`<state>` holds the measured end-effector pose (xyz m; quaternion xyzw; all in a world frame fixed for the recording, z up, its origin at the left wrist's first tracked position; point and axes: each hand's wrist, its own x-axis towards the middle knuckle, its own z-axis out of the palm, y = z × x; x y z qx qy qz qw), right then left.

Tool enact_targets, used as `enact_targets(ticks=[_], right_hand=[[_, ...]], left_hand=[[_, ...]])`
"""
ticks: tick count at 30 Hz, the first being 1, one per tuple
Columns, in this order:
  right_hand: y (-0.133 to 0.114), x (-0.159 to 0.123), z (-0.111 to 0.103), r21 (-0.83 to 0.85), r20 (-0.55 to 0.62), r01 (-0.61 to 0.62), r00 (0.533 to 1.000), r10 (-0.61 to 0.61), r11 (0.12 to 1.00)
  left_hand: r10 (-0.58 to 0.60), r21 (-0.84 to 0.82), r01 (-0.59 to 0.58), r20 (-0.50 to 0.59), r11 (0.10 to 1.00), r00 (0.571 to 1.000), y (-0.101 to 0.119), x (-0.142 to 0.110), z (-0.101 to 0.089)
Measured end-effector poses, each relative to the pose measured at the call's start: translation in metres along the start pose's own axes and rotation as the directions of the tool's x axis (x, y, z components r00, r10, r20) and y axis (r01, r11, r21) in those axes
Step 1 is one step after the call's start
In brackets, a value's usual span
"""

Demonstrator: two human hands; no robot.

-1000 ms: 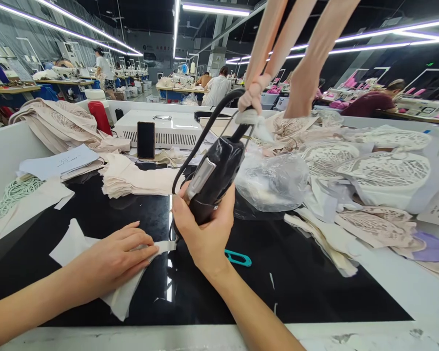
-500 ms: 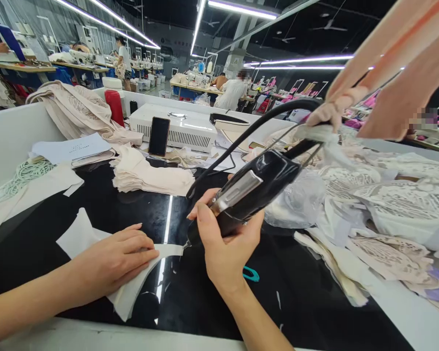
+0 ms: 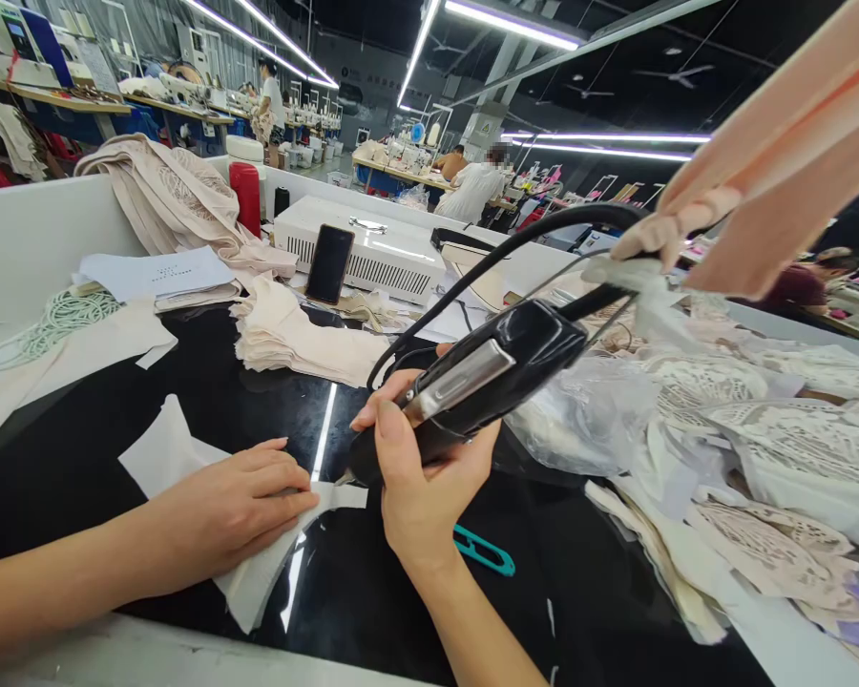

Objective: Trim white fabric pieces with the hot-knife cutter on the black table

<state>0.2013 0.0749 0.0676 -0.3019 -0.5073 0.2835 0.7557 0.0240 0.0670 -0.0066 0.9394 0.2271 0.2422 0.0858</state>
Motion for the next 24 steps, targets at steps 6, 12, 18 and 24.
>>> enact_targets(ticks=[6, 12, 18, 24], right_hand=[[-0.004, 0.003, -0.003, -0.06, -0.004, 0.001, 1.0, -0.002, 0.998], [-0.007, 0.007, -0.011, -0.047, -0.074, 0.012, 0.997, -0.015, 0.999], [-0.003, 0.004, -0.013, -0.052, -0.052, 0.025, 0.998, -0.028, 0.998], [-0.01, 0.006, -0.011, -0.018, -0.08, -0.013, 0.997, 0.011, 1.0]], left_hand=[[0.004, 0.009, -0.004, -0.006, 1.0, 1.0, 0.001, 0.0, -0.001], [0.0, -0.009, 0.0, -0.002, 1.0, 1.0, 0.002, -0.001, -0.003], [-0.001, -0.011, 0.001, 0.005, 1.0, 1.0, 0.003, -0.001, -0.005], [-0.006, -0.014, 0.007, 0.025, 1.0, 1.0, 0.003, 0.0, -0.006]])
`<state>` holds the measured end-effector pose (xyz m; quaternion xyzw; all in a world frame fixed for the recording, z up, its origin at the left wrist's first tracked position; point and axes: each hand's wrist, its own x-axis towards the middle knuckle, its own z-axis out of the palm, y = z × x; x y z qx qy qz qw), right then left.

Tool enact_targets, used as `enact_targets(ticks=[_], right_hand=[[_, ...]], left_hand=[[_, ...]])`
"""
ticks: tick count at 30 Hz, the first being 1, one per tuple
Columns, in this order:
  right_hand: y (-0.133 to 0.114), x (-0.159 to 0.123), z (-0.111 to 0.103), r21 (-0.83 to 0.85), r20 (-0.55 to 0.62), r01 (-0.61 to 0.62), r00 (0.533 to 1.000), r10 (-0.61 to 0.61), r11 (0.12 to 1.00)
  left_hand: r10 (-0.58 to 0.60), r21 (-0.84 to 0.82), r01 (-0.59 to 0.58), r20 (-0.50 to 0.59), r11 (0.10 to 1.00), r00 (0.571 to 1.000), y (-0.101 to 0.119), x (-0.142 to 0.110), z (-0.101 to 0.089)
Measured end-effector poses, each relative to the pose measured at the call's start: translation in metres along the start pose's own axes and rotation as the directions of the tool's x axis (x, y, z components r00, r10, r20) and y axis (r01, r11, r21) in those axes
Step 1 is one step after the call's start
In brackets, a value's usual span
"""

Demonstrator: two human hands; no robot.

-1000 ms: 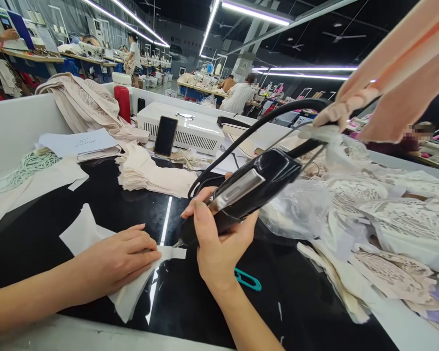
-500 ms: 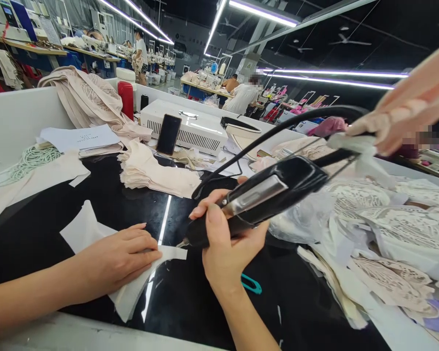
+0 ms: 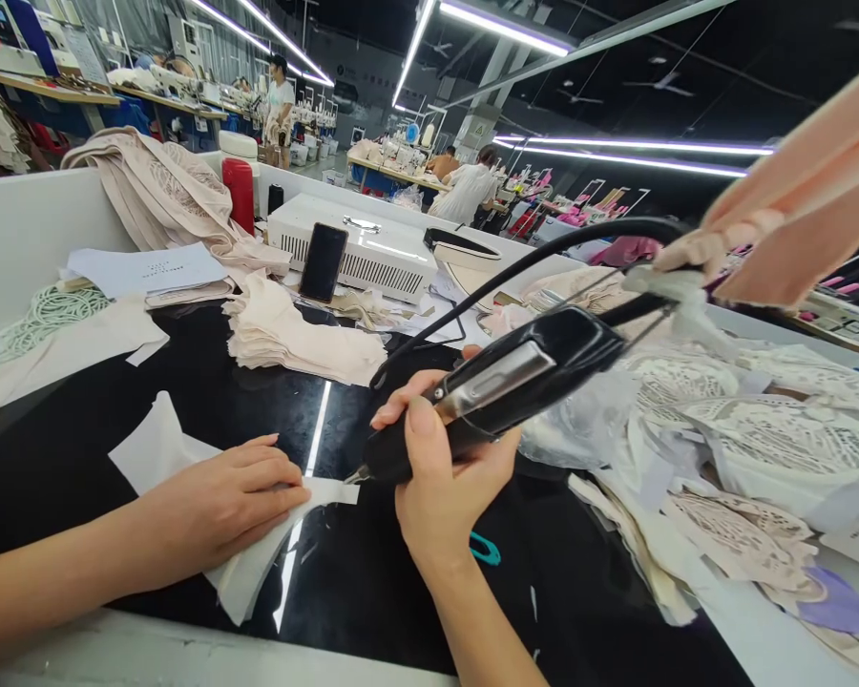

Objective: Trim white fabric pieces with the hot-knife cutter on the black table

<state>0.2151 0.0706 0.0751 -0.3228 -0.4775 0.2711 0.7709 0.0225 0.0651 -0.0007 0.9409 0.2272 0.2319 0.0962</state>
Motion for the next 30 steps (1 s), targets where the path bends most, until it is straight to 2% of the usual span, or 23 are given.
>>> enact_targets(ticks=[8, 18, 23, 30], right_hand=[[-0.005, -0.013, 0.003, 0.028, 0.083, -0.037, 0.996, 0.034, 0.999], [-0.003, -0.014, 0.003, 0.032, 0.077, -0.027, 0.997, 0.024, 0.999], [-0.007, -0.01, -0.003, 0.007, 0.018, 0.01, 1.0, -0.01, 1.0], [-0.005, -0.012, -0.006, -0.039, 0.04, 0.011, 0.999, -0.009, 0.999]], left_hand=[[0.016, 0.003, -0.016, -0.013, 1.0, 1.0, -0.001, 0.001, 0.0], [0.014, -0.01, -0.014, -0.013, 1.0, 1.0, -0.002, -0.001, 0.002], [0.009, -0.011, -0.009, 0.013, 1.0, 1.0, -0.002, -0.002, 0.001], [0.022, -0.001, -0.022, -0.002, 1.0, 1.0, -0.002, -0.001, 0.001]])
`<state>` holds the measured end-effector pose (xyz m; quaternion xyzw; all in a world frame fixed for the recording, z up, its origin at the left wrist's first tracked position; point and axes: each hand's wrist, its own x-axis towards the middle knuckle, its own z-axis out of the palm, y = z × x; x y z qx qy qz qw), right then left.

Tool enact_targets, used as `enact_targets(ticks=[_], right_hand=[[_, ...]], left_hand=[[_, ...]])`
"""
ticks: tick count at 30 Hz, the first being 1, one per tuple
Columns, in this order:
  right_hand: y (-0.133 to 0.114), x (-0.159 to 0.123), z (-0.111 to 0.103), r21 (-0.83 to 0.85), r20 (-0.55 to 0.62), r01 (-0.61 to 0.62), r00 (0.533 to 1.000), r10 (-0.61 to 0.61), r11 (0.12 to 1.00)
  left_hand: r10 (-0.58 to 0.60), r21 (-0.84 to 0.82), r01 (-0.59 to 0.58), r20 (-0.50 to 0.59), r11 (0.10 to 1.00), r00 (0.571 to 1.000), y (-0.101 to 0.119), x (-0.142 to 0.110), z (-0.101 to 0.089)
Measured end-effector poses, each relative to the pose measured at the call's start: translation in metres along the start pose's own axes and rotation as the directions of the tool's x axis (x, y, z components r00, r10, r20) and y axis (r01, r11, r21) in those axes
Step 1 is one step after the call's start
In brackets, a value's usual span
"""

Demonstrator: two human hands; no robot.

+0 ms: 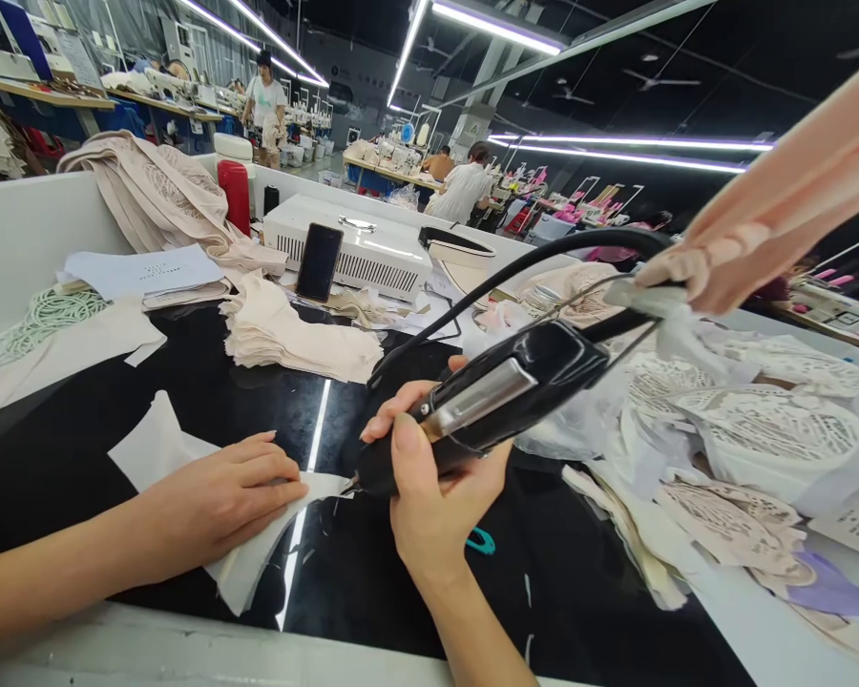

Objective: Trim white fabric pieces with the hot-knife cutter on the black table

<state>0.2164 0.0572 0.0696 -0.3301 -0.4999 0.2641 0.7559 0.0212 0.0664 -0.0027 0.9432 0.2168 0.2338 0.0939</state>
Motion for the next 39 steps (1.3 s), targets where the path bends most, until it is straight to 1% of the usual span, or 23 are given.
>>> enact_targets(ticks=[5, 10, 14, 16, 19, 22, 26, 29, 31, 36, 39], right_hand=[[0.001, -0.004, -0.002, -0.019, 0.013, 0.017, 1.0, -0.017, 1.0], [-0.002, -0.01, -0.004, -0.01, 0.023, 0.015, 1.0, -0.015, 1.0], [-0.004, -0.015, -0.005, -0.017, 0.013, 0.023, 1.0, -0.023, 1.0], [-0.005, -0.017, -0.004, -0.01, 0.003, 0.028, 1.0, -0.028, 1.0], [-0.006, -0.02, -0.004, 0.004, 0.0, 0.042, 0.999, -0.042, 0.999], [-0.008, -0.021, -0.002, 0.015, 0.0, 0.045, 0.999, -0.045, 0.999], [-0.012, -0.025, 0.001, 0.03, -0.017, 0.041, 0.999, -0.041, 0.999], [-0.014, -0.029, 0.002, 0.039, -0.033, 0.047, 0.998, -0.046, 0.998], [-0.014, -0.031, 0.002, 0.03, -0.027, 0.058, 0.998, -0.057, 0.998], [-0.015, -0.033, 0.004, 0.008, -0.015, 0.056, 0.998, -0.056, 0.998], [-0.017, -0.033, 0.004, 0.01, -0.016, 0.045, 0.999, -0.045, 0.999]], left_hand=[[0.038, 0.143, -0.034, -0.026, 0.989, 0.999, 0.004, -0.002, 0.001], [-0.006, 0.296, 0.014, -0.028, 0.955, 1.0, 0.015, -0.002, -0.004], [-0.065, 0.266, 0.054, 0.032, 0.963, 0.997, 0.019, -0.005, -0.003], [-0.112, 0.238, 0.094, 0.063, 0.967, 0.992, 0.019, -0.008, -0.001], [-0.148, 0.219, 0.124, 0.097, 0.968, 0.984, 0.017, -0.011, 0.001], [-0.155, 0.227, 0.125, 0.12, 0.966, 0.981, 0.017, -0.012, -0.001], [-0.123, 0.254, 0.08, 0.157, 0.964, 0.98, 0.019, -0.009, -0.006], [-0.078, 0.303, 0.032, 0.142, 0.953, 0.987, 0.02, -0.006, -0.005], [-0.07, 0.344, 0.024, 0.123, 0.939, 0.99, 0.023, -0.004, -0.003], [-0.132, 0.413, 0.067, 0.129, 0.908, 0.983, 0.036, -0.002, 0.002], [-0.132, 0.455, 0.079, 0.085, 0.887, 0.988, 0.043, -0.005, 0.005]])
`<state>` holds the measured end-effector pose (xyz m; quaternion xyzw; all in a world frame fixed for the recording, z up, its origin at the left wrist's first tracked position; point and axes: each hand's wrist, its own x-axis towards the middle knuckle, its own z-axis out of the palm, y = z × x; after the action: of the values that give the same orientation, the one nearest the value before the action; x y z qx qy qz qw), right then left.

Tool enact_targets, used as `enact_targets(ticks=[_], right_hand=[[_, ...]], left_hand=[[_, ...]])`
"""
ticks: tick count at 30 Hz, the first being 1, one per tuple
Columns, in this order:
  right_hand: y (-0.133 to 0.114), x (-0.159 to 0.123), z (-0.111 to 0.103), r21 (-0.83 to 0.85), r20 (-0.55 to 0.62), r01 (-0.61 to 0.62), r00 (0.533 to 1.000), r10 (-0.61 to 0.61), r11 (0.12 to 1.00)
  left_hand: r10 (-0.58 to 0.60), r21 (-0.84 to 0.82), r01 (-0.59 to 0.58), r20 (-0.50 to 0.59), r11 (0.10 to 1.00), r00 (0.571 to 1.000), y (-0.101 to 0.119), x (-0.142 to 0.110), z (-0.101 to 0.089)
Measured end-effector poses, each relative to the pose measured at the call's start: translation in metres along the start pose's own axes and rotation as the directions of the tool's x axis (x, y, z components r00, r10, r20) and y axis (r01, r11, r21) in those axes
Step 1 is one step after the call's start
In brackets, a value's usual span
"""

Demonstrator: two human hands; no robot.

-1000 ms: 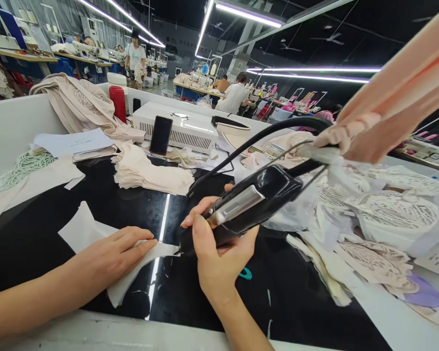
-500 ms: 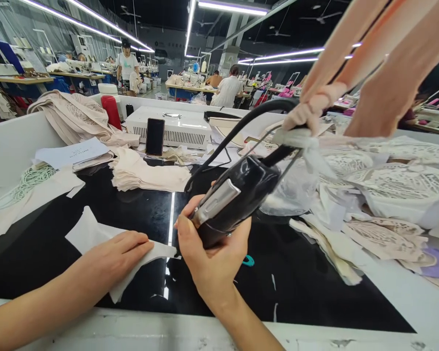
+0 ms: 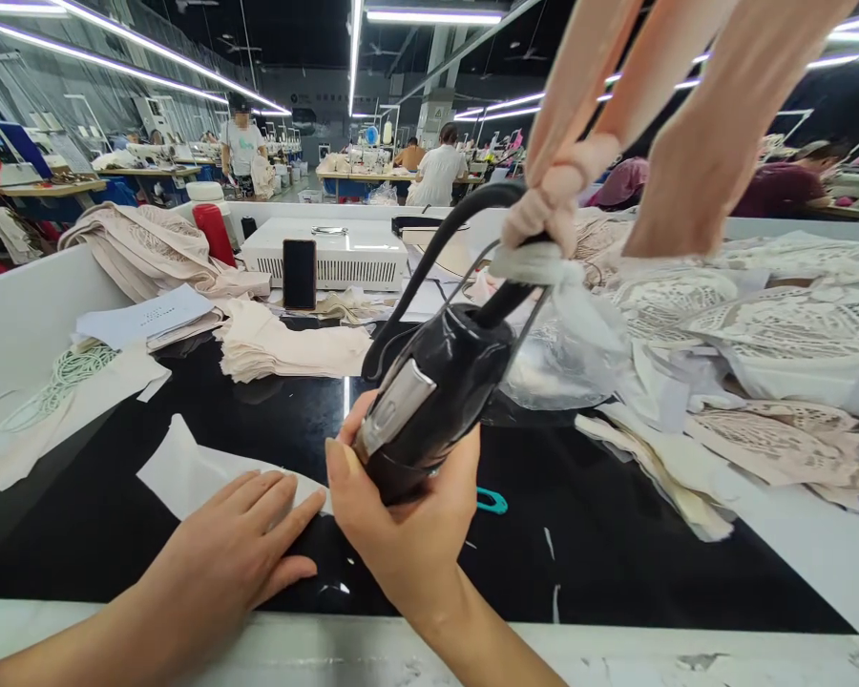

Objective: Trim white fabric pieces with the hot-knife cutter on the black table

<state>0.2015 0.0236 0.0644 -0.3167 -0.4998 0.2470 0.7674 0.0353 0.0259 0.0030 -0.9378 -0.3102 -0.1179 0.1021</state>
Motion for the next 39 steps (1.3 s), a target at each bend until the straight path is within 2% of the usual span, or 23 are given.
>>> enact_targets(ticks=[5, 13, 21, 26, 34, 39], right_hand=[[0.0, 0.003, 0.0, 0.021, 0.017, -0.038, 0.999, 0.037, 0.999], [0.016, 0.019, 0.018, 0.111, 0.026, -0.022, 0.999, 0.019, 0.994], [0.021, 0.018, 0.024, 0.071, 0.052, -0.025, 0.998, 0.021, 0.997], [0.02, 0.018, 0.029, 0.014, 0.02, -0.064, 0.998, 0.064, 0.998], [0.028, 0.022, 0.035, 0.066, 0.054, -0.069, 0.996, 0.066, 0.995], [0.031, 0.022, 0.036, -0.006, 0.046, -0.071, 0.996, 0.071, 0.997]], left_hand=[[0.016, 0.011, -0.015, -0.077, 1.0, 0.997, 0.002, -0.004, 0.005], [0.023, -0.012, -0.024, -0.053, 1.0, 0.998, -0.003, -0.001, 0.002], [0.036, -0.049, -0.039, -0.053, 0.998, 0.998, -0.003, -0.001, 0.002], [0.048, -0.055, -0.052, -0.076, 0.997, 0.996, -0.005, -0.002, 0.003], [0.064, -0.045, -0.07, -0.117, 0.997, 0.991, -0.007, -0.003, 0.009], [0.06, -0.065, -0.068, -0.114, 0.996, 0.992, -0.006, -0.003, 0.009]])
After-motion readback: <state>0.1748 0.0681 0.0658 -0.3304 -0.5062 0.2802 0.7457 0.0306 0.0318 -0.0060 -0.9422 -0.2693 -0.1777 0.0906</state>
